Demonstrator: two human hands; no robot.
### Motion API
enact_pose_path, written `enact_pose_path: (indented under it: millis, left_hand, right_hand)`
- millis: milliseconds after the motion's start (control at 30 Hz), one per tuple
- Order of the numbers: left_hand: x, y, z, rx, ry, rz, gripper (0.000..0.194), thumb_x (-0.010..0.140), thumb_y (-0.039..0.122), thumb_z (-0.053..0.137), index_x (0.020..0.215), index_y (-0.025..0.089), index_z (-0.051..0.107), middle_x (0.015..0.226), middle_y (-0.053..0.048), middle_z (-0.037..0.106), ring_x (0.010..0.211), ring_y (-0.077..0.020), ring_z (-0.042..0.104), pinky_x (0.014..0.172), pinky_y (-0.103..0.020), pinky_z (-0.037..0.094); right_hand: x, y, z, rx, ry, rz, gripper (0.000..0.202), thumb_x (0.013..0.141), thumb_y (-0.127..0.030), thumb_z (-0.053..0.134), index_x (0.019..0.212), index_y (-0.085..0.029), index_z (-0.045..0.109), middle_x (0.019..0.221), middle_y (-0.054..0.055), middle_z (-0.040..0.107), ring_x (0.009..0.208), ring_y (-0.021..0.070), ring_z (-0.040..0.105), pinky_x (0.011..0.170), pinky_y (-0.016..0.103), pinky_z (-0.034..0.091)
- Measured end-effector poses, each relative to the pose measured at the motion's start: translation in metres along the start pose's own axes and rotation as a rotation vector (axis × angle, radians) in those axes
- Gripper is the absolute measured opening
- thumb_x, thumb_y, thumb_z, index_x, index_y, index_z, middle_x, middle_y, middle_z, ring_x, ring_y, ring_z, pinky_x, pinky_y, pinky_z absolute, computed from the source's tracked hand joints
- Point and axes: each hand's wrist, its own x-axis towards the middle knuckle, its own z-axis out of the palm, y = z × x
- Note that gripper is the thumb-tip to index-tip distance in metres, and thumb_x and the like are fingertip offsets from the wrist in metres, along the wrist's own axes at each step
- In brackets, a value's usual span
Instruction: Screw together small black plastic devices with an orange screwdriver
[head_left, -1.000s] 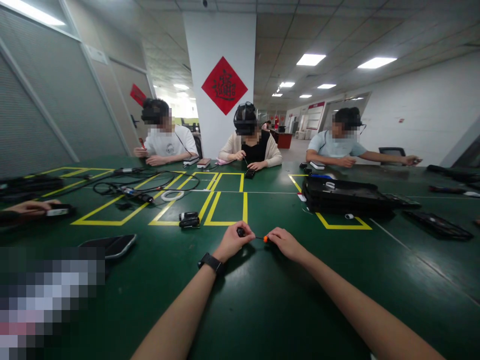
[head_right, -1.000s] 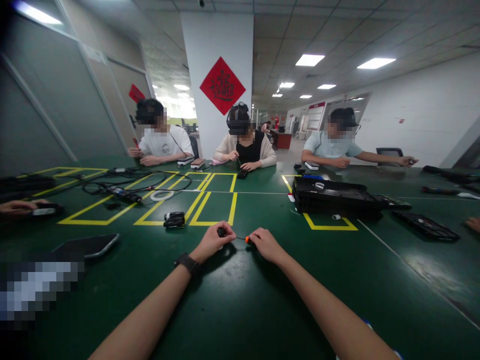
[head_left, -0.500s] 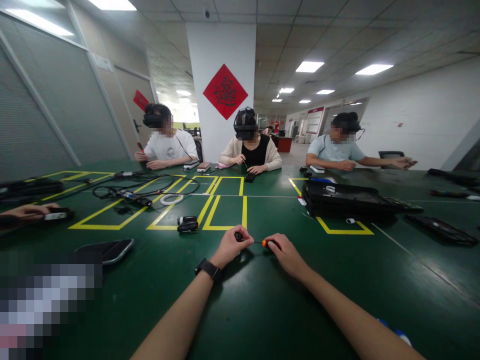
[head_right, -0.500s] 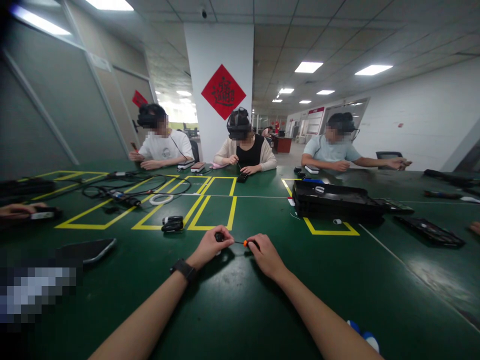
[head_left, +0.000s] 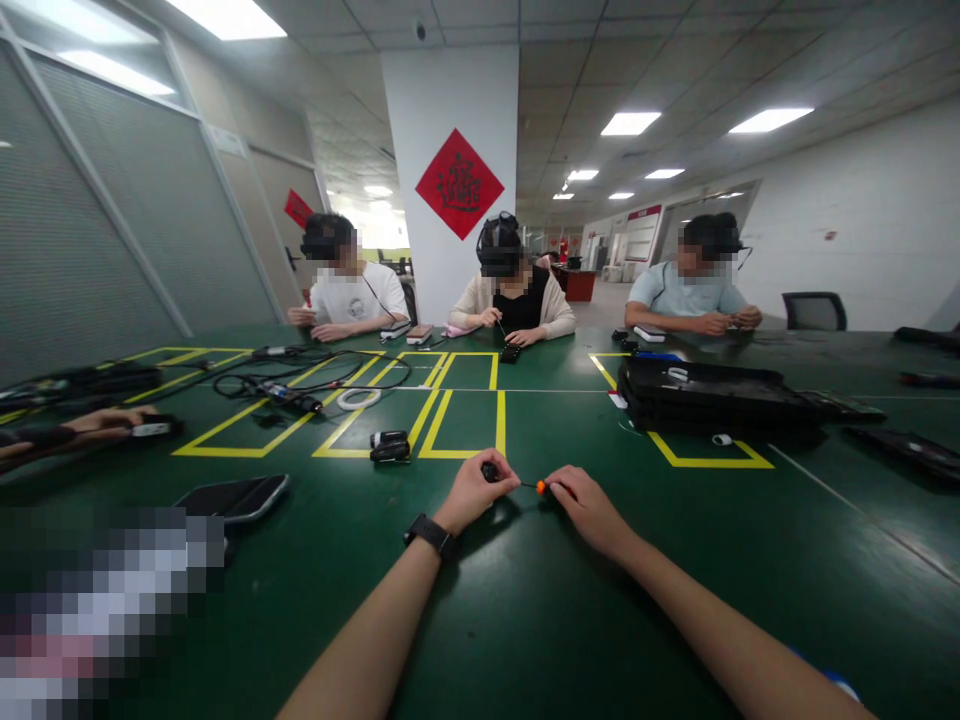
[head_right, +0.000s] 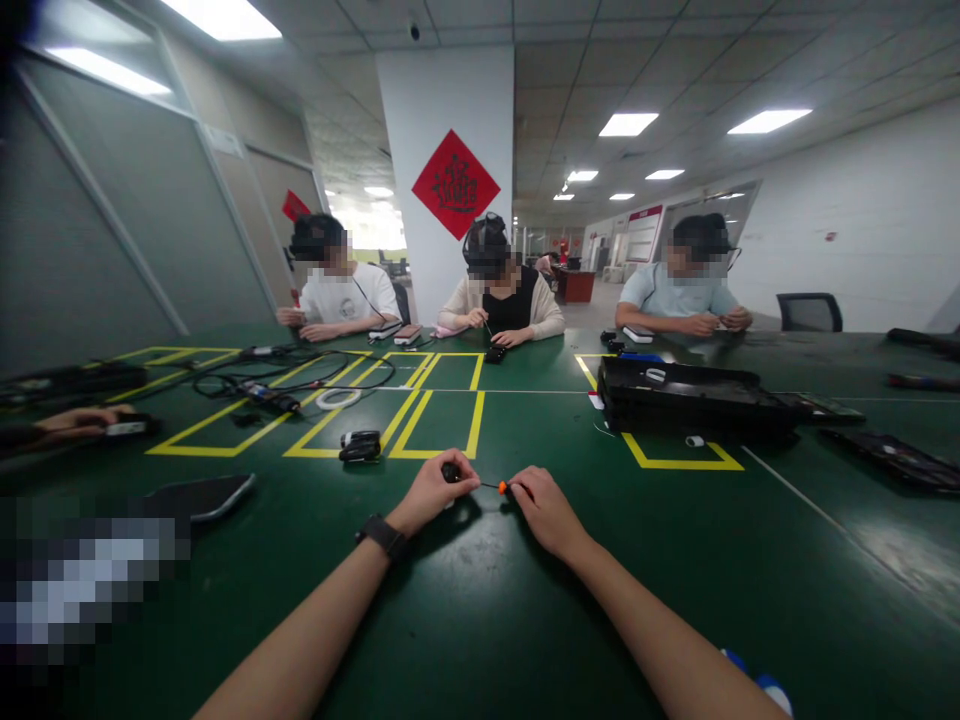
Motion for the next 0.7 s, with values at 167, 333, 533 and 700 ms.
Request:
enact_pose_path:
  millis: [167,333,533,700]
  left_hand:
    - [-0.0005,-0.0001,-0.0002,0.049,0.036,0.013,0.024,0.064,0.033,0.067,0.069,0.014,0.054,0.069,-0.001,0.059,0.064,-0.0109,0.052,0.062,-0.023,0.04]
    - [-0.0004,-0.0004,-0.0007,-0.001,-0.004,0.006,0.02,0.066,0.03,0.065,0.07,0.014,0.053,0.071,-0.001,0.06,0.065,-0.0108,0.053,0.065,-0.024,0.041]
    - [-0.0009,0.0011,-0.0002,-0.02,0.015,0.001,0.023,0.064,0.031,0.066,0.069,0.014,0.053,0.069,-0.001,0.06,0.063,-0.0107,0.054,0.063,-0.024,0.041]
    - [-0.001,0.0022,0.0,-0.04,0.013,-0.023,0.022,0.063,0.03,0.067,0.069,0.014,0.053,0.071,-0.002,0.063,0.065,-0.0117,0.056,0.065,-0.025,0.043]
  right_hand:
    - [-0.0021,-0.0026,-0.0029,0.013,-0.006,-0.018,0.014,0.082,-0.021,0.047,0.092,-0.019,0.057,0.092,0.003,0.057,0.089,0.0164,0.051,0.082,0.031,0.04]
    - [-0.0021,-0.004,-0.003,0.023,0.009,0.012,0.018,0.082,-0.024,0.048,0.098,-0.019,0.056,0.096,0.004,0.057,0.091,0.0163,0.051,0.083,0.031,0.039]
    - [-0.0007,-0.0047,-0.0036,-0.019,-0.014,-0.028,0.021,0.086,-0.024,0.04,0.088,-0.019,0.06,0.09,0.005,0.058,0.088,0.0173,0.051,0.082,0.033,0.039]
    - [-0.0027,-0.0056,-0.004,0.016,0.004,0.012,0.015,0.08,-0.022,0.05,0.092,-0.019,0.057,0.092,0.004,0.057,0.088,0.0171,0.052,0.081,0.033,0.041]
